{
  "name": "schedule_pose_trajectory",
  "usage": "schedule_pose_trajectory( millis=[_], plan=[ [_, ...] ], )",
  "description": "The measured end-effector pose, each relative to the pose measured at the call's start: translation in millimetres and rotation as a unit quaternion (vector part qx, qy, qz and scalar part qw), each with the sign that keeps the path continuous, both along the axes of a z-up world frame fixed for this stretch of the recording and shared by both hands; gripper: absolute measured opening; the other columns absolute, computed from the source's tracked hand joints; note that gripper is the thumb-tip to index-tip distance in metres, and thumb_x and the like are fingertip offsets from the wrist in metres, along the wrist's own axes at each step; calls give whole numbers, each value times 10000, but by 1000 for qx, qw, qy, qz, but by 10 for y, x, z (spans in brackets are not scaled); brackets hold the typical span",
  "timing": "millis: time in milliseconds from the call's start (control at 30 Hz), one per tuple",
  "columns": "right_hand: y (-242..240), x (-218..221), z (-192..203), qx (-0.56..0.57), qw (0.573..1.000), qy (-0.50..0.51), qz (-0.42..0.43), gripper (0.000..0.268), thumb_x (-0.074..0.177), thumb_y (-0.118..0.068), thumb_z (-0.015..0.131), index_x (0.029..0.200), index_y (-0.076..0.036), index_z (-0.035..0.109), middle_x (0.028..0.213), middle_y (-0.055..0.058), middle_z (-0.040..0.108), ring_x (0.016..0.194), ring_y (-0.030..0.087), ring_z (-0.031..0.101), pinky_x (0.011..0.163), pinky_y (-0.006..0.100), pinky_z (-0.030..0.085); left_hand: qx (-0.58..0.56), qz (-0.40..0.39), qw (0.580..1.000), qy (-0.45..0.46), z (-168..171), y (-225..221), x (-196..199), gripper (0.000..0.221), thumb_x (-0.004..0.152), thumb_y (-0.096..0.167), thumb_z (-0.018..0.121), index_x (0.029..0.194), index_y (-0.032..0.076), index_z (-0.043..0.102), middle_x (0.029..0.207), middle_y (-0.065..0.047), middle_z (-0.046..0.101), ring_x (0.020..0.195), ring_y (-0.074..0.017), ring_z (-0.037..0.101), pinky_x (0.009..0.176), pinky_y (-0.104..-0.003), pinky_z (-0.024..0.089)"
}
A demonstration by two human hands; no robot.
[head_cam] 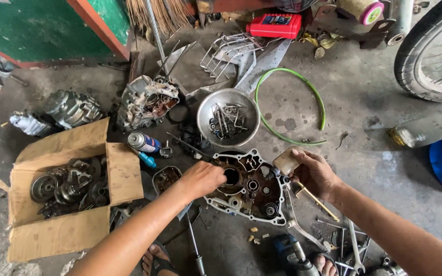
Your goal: Cleaning and heating motorcycle engine components on the workshop floor using a brush and blowtorch.
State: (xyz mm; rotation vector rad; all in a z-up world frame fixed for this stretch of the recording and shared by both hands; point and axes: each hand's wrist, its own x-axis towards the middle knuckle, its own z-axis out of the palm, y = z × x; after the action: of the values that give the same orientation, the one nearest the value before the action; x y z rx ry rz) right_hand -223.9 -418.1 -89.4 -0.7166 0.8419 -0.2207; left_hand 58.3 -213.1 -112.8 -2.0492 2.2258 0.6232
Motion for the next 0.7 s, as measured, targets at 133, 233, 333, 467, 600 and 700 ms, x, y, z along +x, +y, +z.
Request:
schedule_pose_trajectory(
  millis=[133,233,333,467,600,700],
  plan=[
    [37,-93,-143,7,1000,25,-10,328,977,-324,678,1123,-32,647,829,97,700,649,193,673,577,332,544,25,39,996,78,-128,-77,-62,98,894,95,679,883,128,771,874,-98,746,780,-271,751,721,-401,609],
    [58,-91,-32,23,1000,17,-6,342,951,-334,640,1095,-25,665,869,94,731,696,182,709,600,321,562,29,57,991,121,-132,-98,-120,110,838,139,773,943,166,792,905,-48,761,763,-211,750,723,-362,606],
    [-27,-177,-162,32,999,13,-20,300,978,-328,665,1069,-43,652,864,96,712,693,193,685,594,334,542,-6,90,985,146,-72,-121,-202,116,791,200,850,901,176,827,885,-33,792,808,-192,734,766,-369,574],
    [-169,-219,-213,44,998,16,-43,281,960,-329,652,1074,-72,647,901,85,733,727,182,680,624,326,532,17,162,973,161,45,-159,-280,130,818,277,838,908,184,836,870,-33,806,786,-180,731,745,-352,565],
    [-282,-296,-282,-13,998,-2,-61,320,992,-354,641,1098,-51,653,926,79,727,753,174,663,632,333,524,-56,297,893,334,27,-231,-84,204,936,323,727,930,127,783,874,-54,762,727,-139,699,663,-316,545],
    [-296,-302,-265,-25,997,-9,-69,330,999,-367,634,1101,-54,648,936,80,722,760,177,660,636,335,525,-70,335,853,393,245,-204,139,270,1007,351,628,918,111,716,806,-69,696,640,-148,614,560,-328,489]
  ],
)
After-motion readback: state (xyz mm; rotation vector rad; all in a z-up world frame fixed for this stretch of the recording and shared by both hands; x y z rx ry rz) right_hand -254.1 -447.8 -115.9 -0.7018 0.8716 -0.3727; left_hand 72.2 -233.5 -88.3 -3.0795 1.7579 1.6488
